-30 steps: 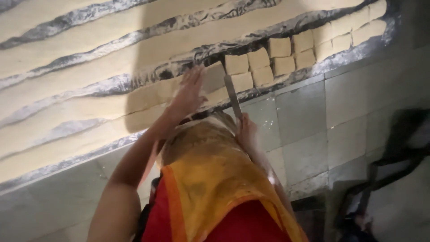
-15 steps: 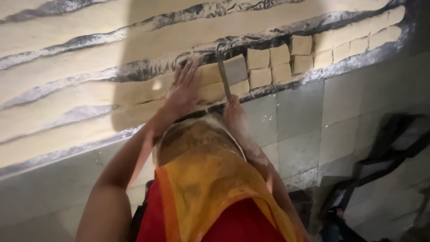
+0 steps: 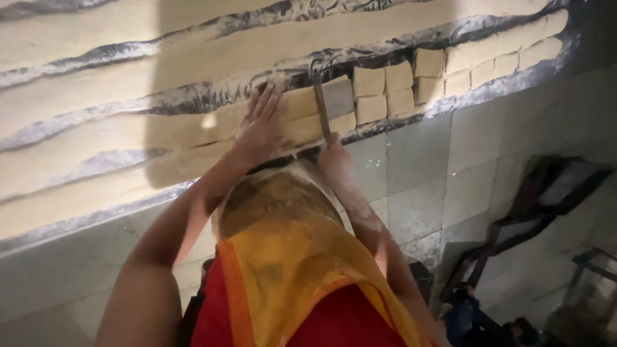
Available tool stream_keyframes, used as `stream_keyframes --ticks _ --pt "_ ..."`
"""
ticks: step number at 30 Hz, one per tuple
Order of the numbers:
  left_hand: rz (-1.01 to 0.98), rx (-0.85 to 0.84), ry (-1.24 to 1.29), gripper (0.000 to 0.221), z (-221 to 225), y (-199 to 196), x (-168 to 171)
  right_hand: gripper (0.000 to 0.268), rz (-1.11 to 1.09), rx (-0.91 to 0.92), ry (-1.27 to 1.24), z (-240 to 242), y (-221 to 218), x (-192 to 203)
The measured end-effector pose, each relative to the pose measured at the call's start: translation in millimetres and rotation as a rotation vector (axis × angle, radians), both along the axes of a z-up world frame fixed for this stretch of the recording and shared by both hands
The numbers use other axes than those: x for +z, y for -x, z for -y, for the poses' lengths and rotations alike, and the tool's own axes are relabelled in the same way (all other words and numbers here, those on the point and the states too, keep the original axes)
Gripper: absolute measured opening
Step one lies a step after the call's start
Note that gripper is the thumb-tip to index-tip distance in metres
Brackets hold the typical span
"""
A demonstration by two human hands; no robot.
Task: Cutting long strips of dough into small rectangular squares using a large knife on a flour-covered table.
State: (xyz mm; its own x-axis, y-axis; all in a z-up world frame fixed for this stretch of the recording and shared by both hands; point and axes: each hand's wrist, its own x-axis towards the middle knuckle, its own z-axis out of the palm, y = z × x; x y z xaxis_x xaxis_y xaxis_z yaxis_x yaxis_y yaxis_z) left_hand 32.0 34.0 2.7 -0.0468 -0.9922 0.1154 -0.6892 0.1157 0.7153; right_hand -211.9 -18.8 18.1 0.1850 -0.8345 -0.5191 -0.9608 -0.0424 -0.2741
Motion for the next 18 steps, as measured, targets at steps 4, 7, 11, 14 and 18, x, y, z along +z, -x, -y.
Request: stream_keyframes --ticks 4,7,11,14,18 --pt "-0.015 0.007 -0.071 0.107 2 -1 -1 0.027 -0.055 0.024 -0.011 0 -5 -6" --pt "-0.069 0.001 0.009 0.105 -2 0 -8 0.017 -0.044 0.029 0.08 -4 -2 -20" --pt "-0.019 0.01 -0.071 0.105 -10 -8 -14 0.025 -0.135 0.052 0.046 1 2 -23" --pt "0.034 0.179 -0.056 0.095 -44 -38 -31 0.029 -0.062 0.025 0.033 0 17 -40" --pt "0.152 0.57 -0.211 0.075 -116 -114 -25 0.046 0.062 0.061 0.082 -1 7 -19"
